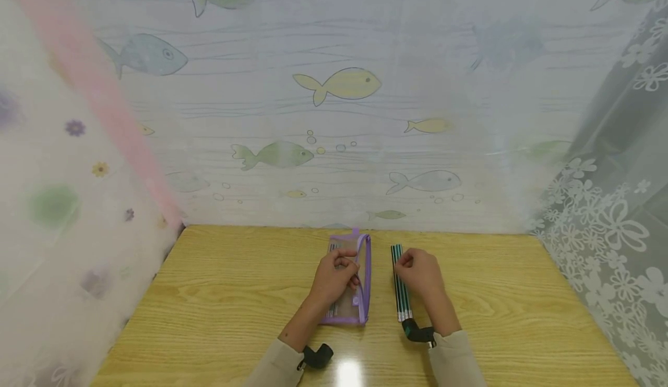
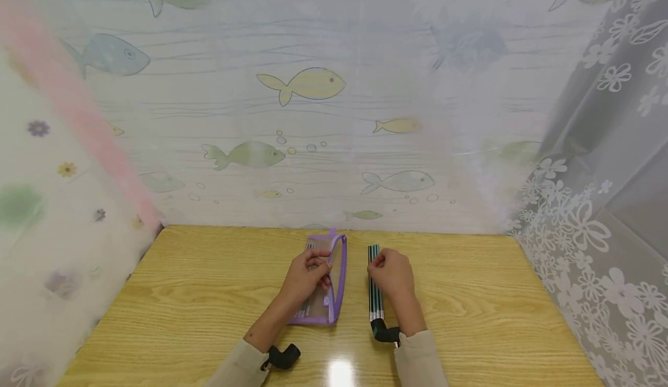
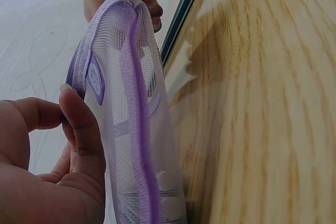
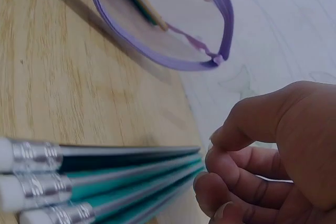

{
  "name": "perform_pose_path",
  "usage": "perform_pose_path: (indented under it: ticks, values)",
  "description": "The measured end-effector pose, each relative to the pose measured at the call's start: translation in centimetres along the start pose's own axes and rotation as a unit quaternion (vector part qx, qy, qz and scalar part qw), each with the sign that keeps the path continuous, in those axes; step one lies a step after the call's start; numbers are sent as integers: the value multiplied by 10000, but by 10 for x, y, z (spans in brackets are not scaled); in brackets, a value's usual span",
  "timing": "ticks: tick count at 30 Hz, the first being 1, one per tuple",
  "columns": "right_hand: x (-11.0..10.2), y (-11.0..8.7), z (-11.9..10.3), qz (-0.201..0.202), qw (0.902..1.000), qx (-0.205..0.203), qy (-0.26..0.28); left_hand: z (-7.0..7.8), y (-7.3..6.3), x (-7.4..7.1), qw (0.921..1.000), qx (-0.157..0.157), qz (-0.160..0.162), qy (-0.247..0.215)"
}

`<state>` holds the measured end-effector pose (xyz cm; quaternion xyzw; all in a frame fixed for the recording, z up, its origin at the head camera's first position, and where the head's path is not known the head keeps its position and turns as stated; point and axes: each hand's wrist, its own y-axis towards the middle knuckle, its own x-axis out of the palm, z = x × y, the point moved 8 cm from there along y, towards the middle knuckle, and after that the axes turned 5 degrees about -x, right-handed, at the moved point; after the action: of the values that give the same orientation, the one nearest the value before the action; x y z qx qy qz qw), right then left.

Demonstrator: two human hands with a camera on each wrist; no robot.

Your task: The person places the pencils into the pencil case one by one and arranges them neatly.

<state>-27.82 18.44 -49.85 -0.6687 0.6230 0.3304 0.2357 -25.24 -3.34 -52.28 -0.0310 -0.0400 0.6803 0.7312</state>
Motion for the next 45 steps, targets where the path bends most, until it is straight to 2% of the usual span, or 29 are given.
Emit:
perform_pose_path:
  ticks: [19, 39, 45]
  values:
    - [-9, -3, 14, -24, 9993, 325, -173, -2, 0, 1, 10000, -5, -37, 2]
    - [-3, -7, 21, -150, 9958, 792, -434, -2, 1, 2, 10000, -41, -62, 10]
    - [-1, -8, 22, -21, 9943, 933, -521, -1, 0, 2, 10000, -48, -83, 19]
